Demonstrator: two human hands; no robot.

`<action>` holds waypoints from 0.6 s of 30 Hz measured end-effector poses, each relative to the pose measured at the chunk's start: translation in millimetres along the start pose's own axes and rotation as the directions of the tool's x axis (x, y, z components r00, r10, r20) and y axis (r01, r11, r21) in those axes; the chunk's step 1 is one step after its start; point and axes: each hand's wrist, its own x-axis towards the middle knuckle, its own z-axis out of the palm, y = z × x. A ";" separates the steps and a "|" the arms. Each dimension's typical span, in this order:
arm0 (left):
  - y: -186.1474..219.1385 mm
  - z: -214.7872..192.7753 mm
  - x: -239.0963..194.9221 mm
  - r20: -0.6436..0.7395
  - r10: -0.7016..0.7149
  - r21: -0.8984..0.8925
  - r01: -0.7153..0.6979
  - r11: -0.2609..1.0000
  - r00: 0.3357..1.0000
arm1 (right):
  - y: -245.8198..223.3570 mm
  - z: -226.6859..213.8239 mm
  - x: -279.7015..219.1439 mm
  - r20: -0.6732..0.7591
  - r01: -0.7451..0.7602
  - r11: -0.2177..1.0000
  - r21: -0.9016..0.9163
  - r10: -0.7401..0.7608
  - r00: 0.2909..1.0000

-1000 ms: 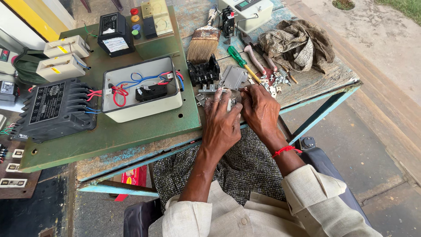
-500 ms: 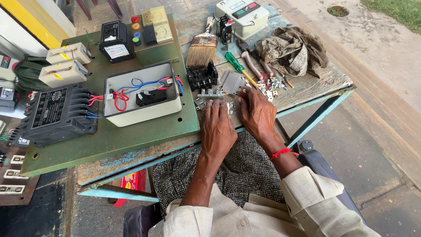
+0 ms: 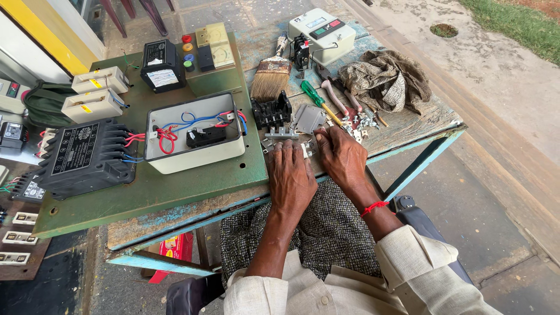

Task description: The person repairs an electrical component by hand, handling small metal connectors and cleaning the part with a cloth.

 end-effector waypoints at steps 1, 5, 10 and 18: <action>-0.6 1.2 0.0 0.009 0.001 -0.001 -0.001 1.000 1.000 | -0.2 0.6 -0.1 0.001 0.026 1.000 -0.001 -0.026 1.000; -1.9 4.6 -1.1 0.017 0.007 -0.003 -0.007 1.000 1.000 | 0.8 4.4 -1.9 -0.010 0.112 0.993 -0.048 -0.112 0.994; -1.5 3.2 0.1 0.024 0.010 -0.007 -0.010 1.000 1.000 | 3.8 8.2 -1.9 -0.042 0.099 0.992 -0.080 -0.103 0.994; -1.1 -3.1 -0.2 0.008 0.031 -0.002 -0.031 1.000 0.999 | 13.7 5.4 0.9 -0.086 0.173 0.984 -0.041 -0.176 0.981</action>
